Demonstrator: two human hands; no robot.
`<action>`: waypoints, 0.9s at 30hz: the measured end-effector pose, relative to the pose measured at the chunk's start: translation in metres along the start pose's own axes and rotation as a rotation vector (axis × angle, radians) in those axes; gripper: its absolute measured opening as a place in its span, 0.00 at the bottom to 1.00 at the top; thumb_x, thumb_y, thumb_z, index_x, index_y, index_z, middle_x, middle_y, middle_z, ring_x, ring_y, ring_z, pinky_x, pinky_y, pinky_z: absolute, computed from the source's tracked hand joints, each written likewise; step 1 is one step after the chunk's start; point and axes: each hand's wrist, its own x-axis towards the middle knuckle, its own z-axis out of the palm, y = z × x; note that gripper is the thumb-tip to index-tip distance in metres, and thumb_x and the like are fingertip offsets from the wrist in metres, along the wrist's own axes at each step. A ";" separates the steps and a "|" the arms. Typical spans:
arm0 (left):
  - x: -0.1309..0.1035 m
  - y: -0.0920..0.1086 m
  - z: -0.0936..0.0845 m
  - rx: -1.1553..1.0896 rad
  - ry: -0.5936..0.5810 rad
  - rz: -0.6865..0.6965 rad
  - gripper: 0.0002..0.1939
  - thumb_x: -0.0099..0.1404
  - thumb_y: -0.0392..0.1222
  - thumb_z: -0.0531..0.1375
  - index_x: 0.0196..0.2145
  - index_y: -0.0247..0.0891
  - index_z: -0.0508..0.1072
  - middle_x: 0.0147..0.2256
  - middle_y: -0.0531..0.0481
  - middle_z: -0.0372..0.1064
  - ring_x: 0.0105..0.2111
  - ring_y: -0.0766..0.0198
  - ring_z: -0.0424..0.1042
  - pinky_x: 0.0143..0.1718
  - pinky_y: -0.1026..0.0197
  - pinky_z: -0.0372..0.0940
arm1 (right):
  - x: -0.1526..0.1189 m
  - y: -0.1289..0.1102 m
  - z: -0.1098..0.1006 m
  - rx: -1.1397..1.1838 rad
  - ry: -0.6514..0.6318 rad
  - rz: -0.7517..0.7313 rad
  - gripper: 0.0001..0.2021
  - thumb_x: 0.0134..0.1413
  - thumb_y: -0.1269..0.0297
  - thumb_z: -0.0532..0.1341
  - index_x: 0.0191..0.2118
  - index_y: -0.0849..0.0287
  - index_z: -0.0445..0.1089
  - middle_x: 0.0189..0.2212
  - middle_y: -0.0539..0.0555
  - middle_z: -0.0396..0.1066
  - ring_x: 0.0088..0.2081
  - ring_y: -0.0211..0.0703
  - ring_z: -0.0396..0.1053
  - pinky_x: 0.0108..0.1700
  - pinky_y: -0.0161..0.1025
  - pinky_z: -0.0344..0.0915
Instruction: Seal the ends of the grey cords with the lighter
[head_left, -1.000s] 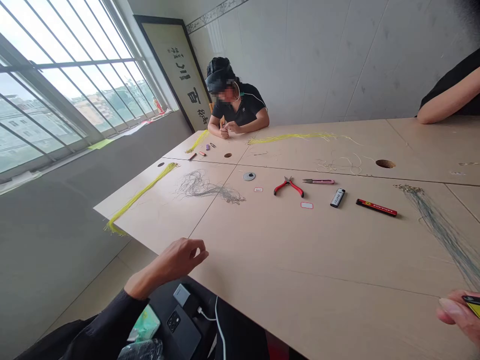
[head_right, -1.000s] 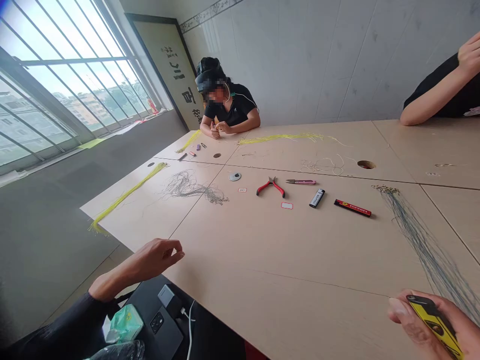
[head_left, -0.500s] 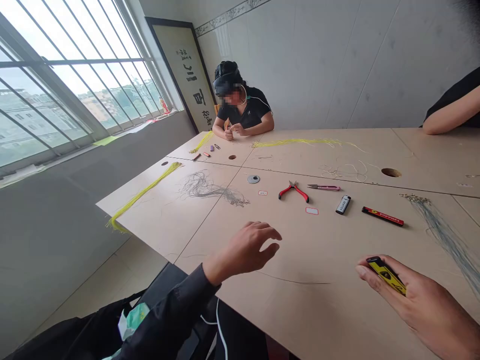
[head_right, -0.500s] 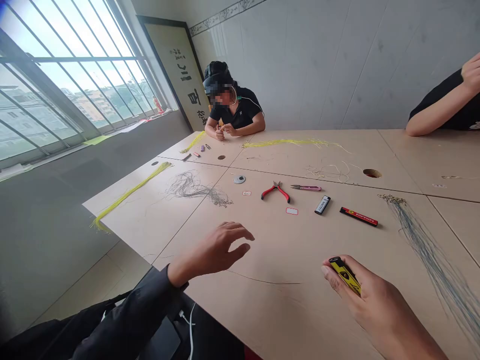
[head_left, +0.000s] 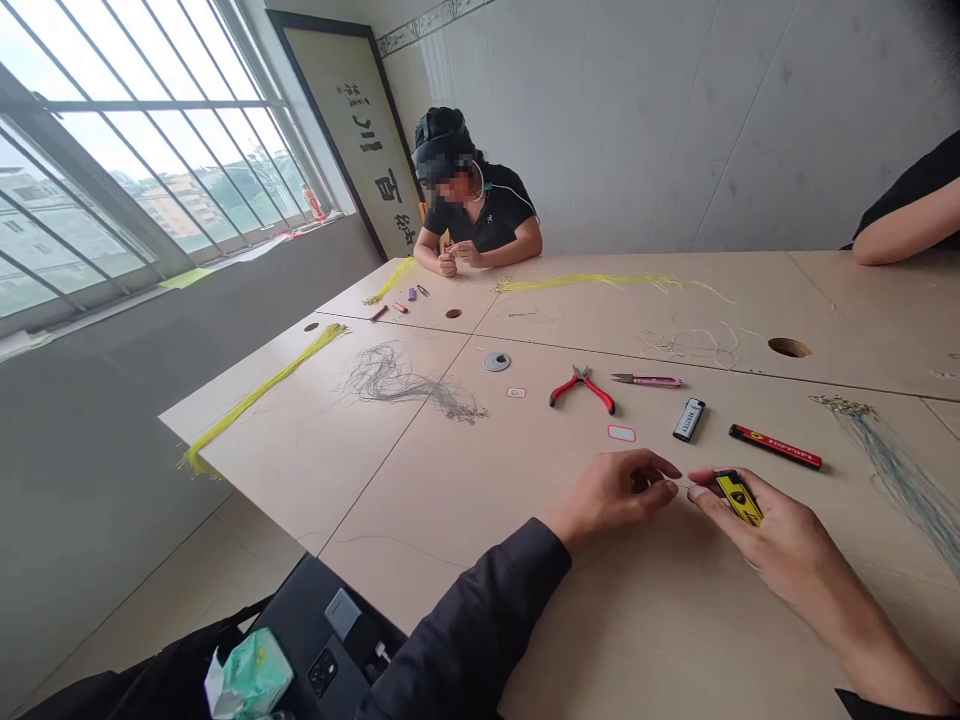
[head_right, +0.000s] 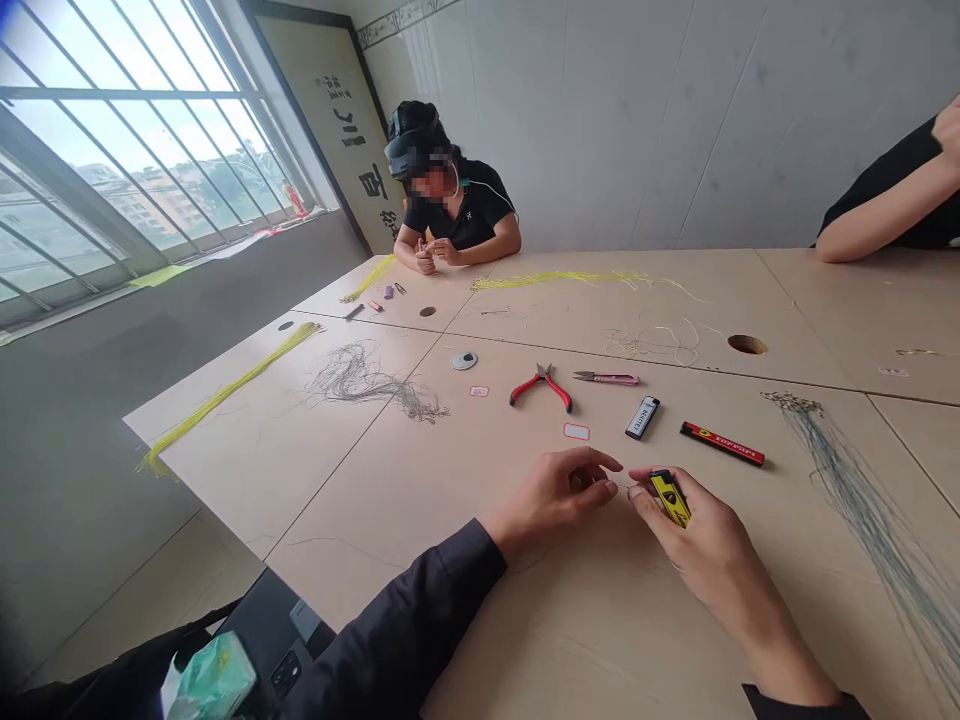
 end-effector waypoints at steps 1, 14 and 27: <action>-0.001 -0.002 0.000 0.004 0.006 0.018 0.16 0.64 0.41 0.58 0.48 0.33 0.74 0.30 0.50 0.70 0.26 0.70 0.62 0.28 0.67 0.59 | 0.000 0.002 0.002 0.034 0.000 0.002 0.21 0.48 0.45 0.60 0.41 0.56 0.72 0.29 0.53 0.74 0.31 0.48 0.71 0.31 0.39 0.66; 0.001 -0.001 -0.002 0.166 -0.027 0.128 0.09 0.67 0.38 0.54 0.38 0.35 0.74 0.32 0.49 0.72 0.29 0.68 0.66 0.32 0.65 0.59 | -0.013 -0.017 0.003 0.242 0.018 -0.046 0.12 0.57 0.55 0.61 0.43 0.56 0.68 0.38 0.53 0.72 0.40 0.44 0.71 0.43 0.38 0.66; -0.001 0.000 -0.001 0.114 0.002 0.095 0.07 0.66 0.38 0.55 0.34 0.35 0.72 0.29 0.52 0.71 0.27 0.69 0.66 0.30 0.66 0.59 | -0.017 -0.022 0.002 0.300 0.012 -0.051 0.11 0.57 0.58 0.62 0.44 0.55 0.67 0.39 0.52 0.72 0.40 0.42 0.70 0.41 0.36 0.65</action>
